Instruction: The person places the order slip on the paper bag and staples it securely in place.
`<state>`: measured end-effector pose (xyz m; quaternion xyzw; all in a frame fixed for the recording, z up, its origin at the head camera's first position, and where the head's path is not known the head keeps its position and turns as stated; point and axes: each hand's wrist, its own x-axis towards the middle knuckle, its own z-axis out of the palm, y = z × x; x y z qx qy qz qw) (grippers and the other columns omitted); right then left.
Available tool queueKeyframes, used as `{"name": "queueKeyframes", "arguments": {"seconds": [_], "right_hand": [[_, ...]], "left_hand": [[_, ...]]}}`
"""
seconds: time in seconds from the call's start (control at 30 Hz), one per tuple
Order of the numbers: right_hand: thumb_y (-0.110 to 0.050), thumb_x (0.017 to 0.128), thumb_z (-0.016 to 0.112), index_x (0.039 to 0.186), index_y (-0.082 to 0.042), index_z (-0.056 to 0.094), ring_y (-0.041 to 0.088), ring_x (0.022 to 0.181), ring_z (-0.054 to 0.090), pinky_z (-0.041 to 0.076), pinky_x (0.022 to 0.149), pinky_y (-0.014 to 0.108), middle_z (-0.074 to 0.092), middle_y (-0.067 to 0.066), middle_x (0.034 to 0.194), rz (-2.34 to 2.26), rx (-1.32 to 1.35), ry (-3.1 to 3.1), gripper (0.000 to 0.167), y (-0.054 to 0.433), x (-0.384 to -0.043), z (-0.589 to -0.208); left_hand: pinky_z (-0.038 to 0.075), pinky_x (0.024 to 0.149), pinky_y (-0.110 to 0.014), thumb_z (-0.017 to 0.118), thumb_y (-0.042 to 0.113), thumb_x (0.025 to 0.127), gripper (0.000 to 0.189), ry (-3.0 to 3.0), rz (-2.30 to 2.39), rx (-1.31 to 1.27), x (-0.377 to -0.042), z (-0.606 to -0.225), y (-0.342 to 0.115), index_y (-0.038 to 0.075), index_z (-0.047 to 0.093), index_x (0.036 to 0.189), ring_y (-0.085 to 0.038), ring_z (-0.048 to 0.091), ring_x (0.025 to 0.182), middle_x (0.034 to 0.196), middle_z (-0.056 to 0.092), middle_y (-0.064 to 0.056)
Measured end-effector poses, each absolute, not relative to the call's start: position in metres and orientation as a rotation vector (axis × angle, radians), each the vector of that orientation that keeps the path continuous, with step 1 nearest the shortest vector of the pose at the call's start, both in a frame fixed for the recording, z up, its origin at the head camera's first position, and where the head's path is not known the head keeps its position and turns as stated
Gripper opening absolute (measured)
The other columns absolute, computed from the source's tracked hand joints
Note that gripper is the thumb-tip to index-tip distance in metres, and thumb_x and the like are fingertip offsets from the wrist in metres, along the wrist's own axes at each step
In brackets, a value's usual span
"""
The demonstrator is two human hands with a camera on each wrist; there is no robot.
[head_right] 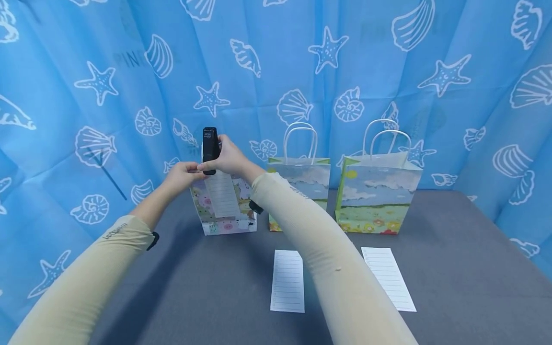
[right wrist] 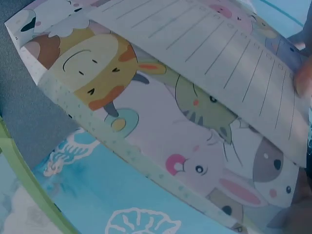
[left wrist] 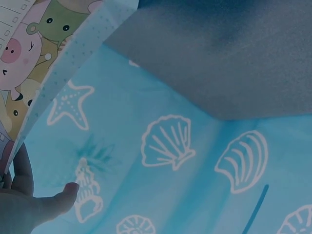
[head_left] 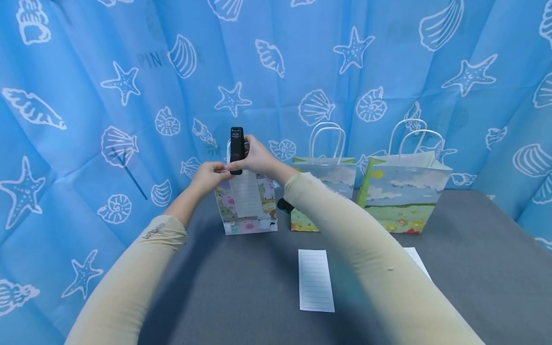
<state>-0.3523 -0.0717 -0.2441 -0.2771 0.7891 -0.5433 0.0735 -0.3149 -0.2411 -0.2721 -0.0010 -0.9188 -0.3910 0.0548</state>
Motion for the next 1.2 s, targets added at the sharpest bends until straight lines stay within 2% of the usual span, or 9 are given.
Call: {"name": "queueKeyframes", "arguments": {"seconds": [0.27,0.43,0.57,0.7,0.83,0.97,1.1,1.2], "right_hand": [[-0.022,0.081,0.081,0.149,-0.007,0.023,0.026,0.118,0.051,0.046,0.093,0.038,0.046,0.016,0.137,-1.501,-0.953,2.466,0.091,-0.0761,-0.3546,-0.2476],[-0.023,0.081,0.081,0.149,-0.007,0.025,0.025,0.114,0.053,0.047,0.091,0.038,0.047,0.016,0.135,-1.534,-0.951,2.449,0.090,-0.0771,-0.3526,-0.2452],[-0.023,0.081,0.081,0.149,-0.006,0.024,0.026,0.115,0.053,0.047,0.091,0.038,0.047,0.016,0.135,-1.474,-0.978,2.486,0.090,-0.0781,-0.3516,-0.2430],[-0.023,0.081,0.081,0.149,-0.006,0.025,0.026,0.115,0.053,0.047,0.091,0.038,0.047,0.016,0.136,-1.462,-0.961,2.504,0.090,-0.0761,-0.3522,-0.2444],[-0.025,0.080,0.082,0.148,-0.005,0.026,0.026,0.114,0.053,0.047,0.091,0.038,0.047,0.016,0.136,-1.478,-0.942,2.508,0.090,-0.0753,-0.3513,-0.2451],[-0.030,0.079,0.083,0.151,-0.006,0.022,0.027,0.115,0.053,0.046,0.091,0.038,0.047,0.016,0.137,-1.383,-0.960,2.562,0.098,-0.0777,-0.3497,-0.2459],[-0.027,0.079,0.083,0.153,-0.007,0.019,0.026,0.115,0.054,0.047,0.091,0.038,0.047,0.016,0.137,-1.328,-0.977,2.577,0.100,-0.0777,-0.3512,-0.2479],[-0.024,0.079,0.083,0.153,-0.007,0.020,0.026,0.114,0.054,0.047,0.091,0.037,0.049,0.016,0.134,-1.355,-0.983,2.561,0.099,-0.0755,-0.3533,-0.2485]], "left_hand": [[0.044,0.095,-0.051,0.055,0.018,0.100,0.028,-2.797,-1.132,-0.058,-0.3140,-0.2706,-0.2413,-0.002,0.066,0.116,-0.035,0.055,0.112,0.120,0.062,-0.022],[0.043,0.095,-0.049,0.049,0.007,0.099,0.031,-2.796,-1.196,-0.074,-0.3137,-0.2721,-0.2409,-0.003,0.061,0.126,-0.037,0.053,0.119,0.127,0.059,-0.023],[0.044,0.090,-0.049,0.048,0.008,0.099,0.028,-2.780,-1.159,-0.103,-0.3122,-0.2715,-0.2414,-0.004,0.063,0.119,-0.036,0.055,0.111,0.121,0.061,-0.024],[0.045,0.091,-0.050,0.052,0.014,0.100,0.025,-2.773,-1.117,-0.112,-0.3126,-0.2712,-0.2404,-0.004,0.066,0.111,-0.035,0.056,0.106,0.116,0.062,-0.024],[0.044,0.092,-0.049,0.050,0.009,0.099,0.026,-2.779,-1.136,-0.088,-0.3139,-0.2720,-0.2391,-0.004,0.064,0.116,-0.035,0.055,0.107,0.119,0.062,-0.024],[0.044,0.094,-0.049,0.047,0.004,0.098,0.029,-2.780,-1.160,-0.069,-0.3141,-0.2727,-0.2392,-0.006,0.061,0.122,-0.036,0.054,0.109,0.122,0.059,-0.025],[0.042,0.099,-0.051,0.050,0.010,0.100,0.031,-2.786,-1.182,-0.072,-0.3135,-0.2727,-0.2399,-0.005,0.059,0.127,-0.037,0.052,0.119,0.128,0.057,-0.024],[0.043,0.098,-0.051,0.053,0.016,0.101,0.031,-2.789,-1.188,-0.085,-0.3126,-0.2725,-0.2398,-0.002,0.061,0.125,-0.036,0.053,0.120,0.127,0.058,-0.023]]}}
